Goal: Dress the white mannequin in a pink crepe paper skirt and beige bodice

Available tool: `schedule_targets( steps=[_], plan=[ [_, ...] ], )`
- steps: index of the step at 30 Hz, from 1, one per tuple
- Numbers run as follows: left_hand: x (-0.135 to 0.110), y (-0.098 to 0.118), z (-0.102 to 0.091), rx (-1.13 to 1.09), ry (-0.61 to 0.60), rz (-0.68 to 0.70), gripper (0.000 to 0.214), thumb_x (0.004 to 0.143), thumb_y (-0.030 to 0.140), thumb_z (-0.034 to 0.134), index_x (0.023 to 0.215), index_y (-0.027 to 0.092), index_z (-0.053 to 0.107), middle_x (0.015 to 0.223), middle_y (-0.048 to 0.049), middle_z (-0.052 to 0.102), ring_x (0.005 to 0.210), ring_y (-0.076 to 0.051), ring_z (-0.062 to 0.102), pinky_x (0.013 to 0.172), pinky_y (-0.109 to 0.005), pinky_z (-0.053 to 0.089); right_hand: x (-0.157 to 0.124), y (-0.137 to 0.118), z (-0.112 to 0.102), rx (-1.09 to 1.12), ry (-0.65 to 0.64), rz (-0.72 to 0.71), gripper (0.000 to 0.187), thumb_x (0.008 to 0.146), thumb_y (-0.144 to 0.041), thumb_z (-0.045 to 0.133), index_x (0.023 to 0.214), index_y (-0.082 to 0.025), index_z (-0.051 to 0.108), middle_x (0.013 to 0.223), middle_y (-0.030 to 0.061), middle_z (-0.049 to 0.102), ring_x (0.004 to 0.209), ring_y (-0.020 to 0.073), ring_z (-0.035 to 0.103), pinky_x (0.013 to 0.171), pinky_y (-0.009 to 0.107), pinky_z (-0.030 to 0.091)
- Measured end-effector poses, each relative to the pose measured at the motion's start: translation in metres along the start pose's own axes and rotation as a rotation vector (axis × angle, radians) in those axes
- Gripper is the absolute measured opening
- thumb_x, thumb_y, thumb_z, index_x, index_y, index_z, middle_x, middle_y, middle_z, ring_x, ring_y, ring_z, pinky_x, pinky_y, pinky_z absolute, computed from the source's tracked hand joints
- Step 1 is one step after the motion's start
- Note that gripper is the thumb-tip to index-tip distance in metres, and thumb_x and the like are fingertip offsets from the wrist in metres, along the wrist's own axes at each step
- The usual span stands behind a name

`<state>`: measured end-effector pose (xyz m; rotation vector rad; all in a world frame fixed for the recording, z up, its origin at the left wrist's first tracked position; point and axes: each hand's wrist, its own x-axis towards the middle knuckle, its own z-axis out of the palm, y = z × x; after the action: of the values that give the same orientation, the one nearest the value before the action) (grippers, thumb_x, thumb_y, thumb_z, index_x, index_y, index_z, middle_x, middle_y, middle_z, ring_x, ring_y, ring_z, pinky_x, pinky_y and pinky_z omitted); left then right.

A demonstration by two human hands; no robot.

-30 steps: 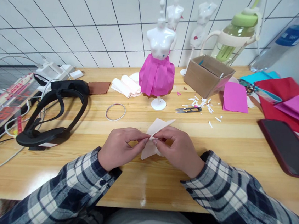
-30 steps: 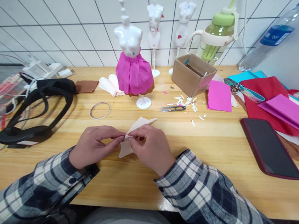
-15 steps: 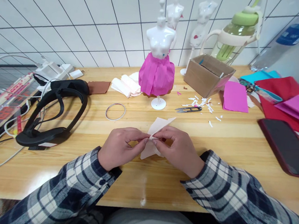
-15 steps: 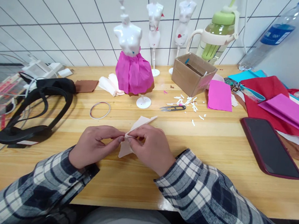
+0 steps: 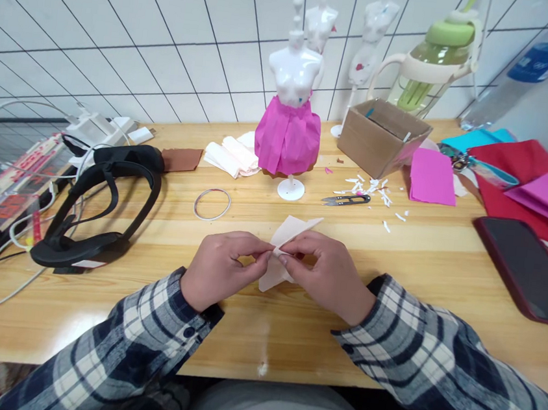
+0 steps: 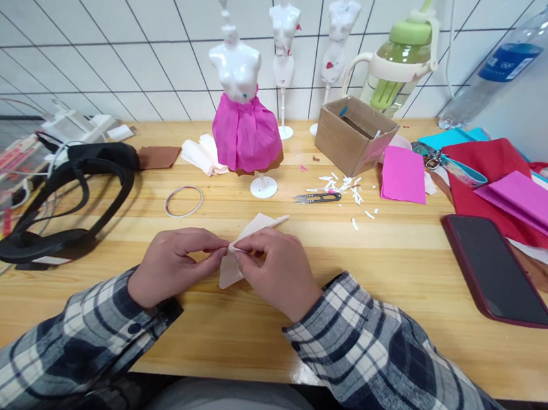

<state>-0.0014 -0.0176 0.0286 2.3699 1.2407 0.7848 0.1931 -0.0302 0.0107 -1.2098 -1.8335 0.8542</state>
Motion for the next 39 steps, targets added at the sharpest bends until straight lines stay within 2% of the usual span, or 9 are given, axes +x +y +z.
schedule_targets(
  steps=[10, 13, 19, 23, 28, 31, 35, 37, 39],
  plan=[
    [0.000, -0.003, -0.001, 0.030, 0.006, -0.001, 0.014, 0.083, 0.021, 0.061, 0.084, 0.019, 0.075, 0.077, -0.0008, 0.075, 0.066, -0.012, 0.068, 0.063, -0.020, 0.049, 0.001, 0.000, -0.003, -0.002, 0.007, 0.022, 0.011, 0.081, -0.017, 0.065, 0.084, -0.021, 0.074, 0.085, 0.0013, 0.073, 0.080, 0.0154, 0.066, 0.075, 0.027, 0.049],
    [0.001, -0.006, -0.004, 0.045, 0.021, -0.029, 0.015, 0.083, 0.022, 0.060, 0.083, 0.018, 0.074, 0.078, -0.0018, 0.075, 0.068, -0.013, 0.068, 0.065, -0.021, 0.049, 0.002, 0.000, -0.004, -0.023, -0.003, 0.083, 0.010, 0.081, -0.020, 0.064, 0.083, -0.020, 0.074, 0.082, 0.0018, 0.072, 0.074, 0.0154, 0.063, 0.069, 0.028, 0.048],
    [0.009, -0.039, -0.013, 0.135, 0.100, -0.165, 0.017, 0.081, 0.026, 0.060, 0.079, 0.017, 0.073, 0.076, -0.0026, 0.075, 0.066, -0.014, 0.066, 0.063, -0.023, 0.049, 0.005, 0.002, -0.010, 0.033, -0.075, 0.276, 0.016, 0.081, -0.025, 0.061, 0.087, -0.019, 0.075, 0.075, 0.0001, 0.072, 0.057, 0.0125, 0.057, 0.052, 0.024, 0.042],
    [0.013, -0.062, -0.020, 0.148, 0.136, -0.282, 0.021, 0.080, 0.031, 0.059, 0.077, 0.017, 0.074, 0.073, -0.0024, 0.074, 0.062, -0.015, 0.064, 0.058, -0.023, 0.046, 0.007, 0.004, -0.015, -0.006, -0.087, 0.282, 0.019, 0.080, -0.026, 0.059, 0.089, -0.021, 0.075, 0.075, -0.0006, 0.073, 0.057, 0.0127, 0.057, 0.052, 0.025, 0.042],
    [0.015, -0.073, -0.035, 0.170, 0.178, -0.442, 0.028, 0.079, 0.038, 0.057, 0.079, 0.016, 0.074, 0.072, -0.0020, 0.073, 0.064, -0.016, 0.064, 0.060, -0.024, 0.045, 0.013, 0.013, -0.026, -0.010, -0.170, 0.390, 0.025, 0.081, -0.032, 0.060, 0.097, -0.020, 0.075, 0.077, 0.0017, 0.073, 0.062, 0.0145, 0.058, 0.054, 0.026, 0.042],
    [0.015, -0.081, -0.046, 0.195, 0.222, -0.515, 0.027, 0.080, 0.038, 0.057, 0.079, 0.017, 0.074, 0.071, -0.0016, 0.072, 0.065, -0.016, 0.063, 0.061, -0.024, 0.045, 0.017, 0.021, -0.037, 0.086, -0.239, 0.434, 0.025, 0.081, -0.033, 0.061, 0.097, -0.020, 0.075, 0.083, 0.0032, 0.074, 0.068, 0.0163, 0.061, 0.058, 0.027, 0.043],
    [0.012, -0.097, -0.057, 0.237, 0.321, -0.568, 0.028, 0.083, 0.039, 0.054, 0.083, 0.018, 0.073, 0.075, -0.0026, 0.072, 0.069, -0.017, 0.064, 0.062, -0.025, 0.045, 0.021, 0.031, -0.050, 0.357, -0.292, 0.532, 0.028, 0.077, -0.035, 0.067, 0.099, -0.018, 0.072, 0.094, 0.0049, 0.074, 0.075, 0.0168, 0.064, 0.063, 0.027, 0.047],
    [0.011, -0.106, -0.057, 0.246, 0.340, -0.581, 0.032, 0.086, 0.041, 0.051, 0.094, 0.019, 0.073, 0.079, -0.0029, 0.073, 0.073, -0.018, 0.066, 0.066, -0.026, 0.047, 0.022, 0.033, -0.053, 0.453, -0.302, 0.595, 0.033, 0.075, -0.036, 0.070, 0.101, -0.017, 0.071, 0.098, 0.0059, 0.074, 0.077, 0.0167, 0.064, 0.065, 0.027, 0.047],
    [0.010, -0.114, -0.055, 0.272, 0.291, -0.557, 0.037, 0.089, 0.037, 0.046, 0.112, 0.018, 0.068, 0.091, -0.0053, 0.074, 0.084, -0.021, 0.067, 0.077, -0.030, 0.050, 0.022, 0.034, -0.052, 0.513, -0.310, 0.624, 0.037, 0.072, -0.037, 0.073, 0.103, -0.017, 0.070, 0.101, 0.0067, 0.073, 0.080, 0.0171, 0.065, 0.068, 0.028, 0.048]
  ],
)
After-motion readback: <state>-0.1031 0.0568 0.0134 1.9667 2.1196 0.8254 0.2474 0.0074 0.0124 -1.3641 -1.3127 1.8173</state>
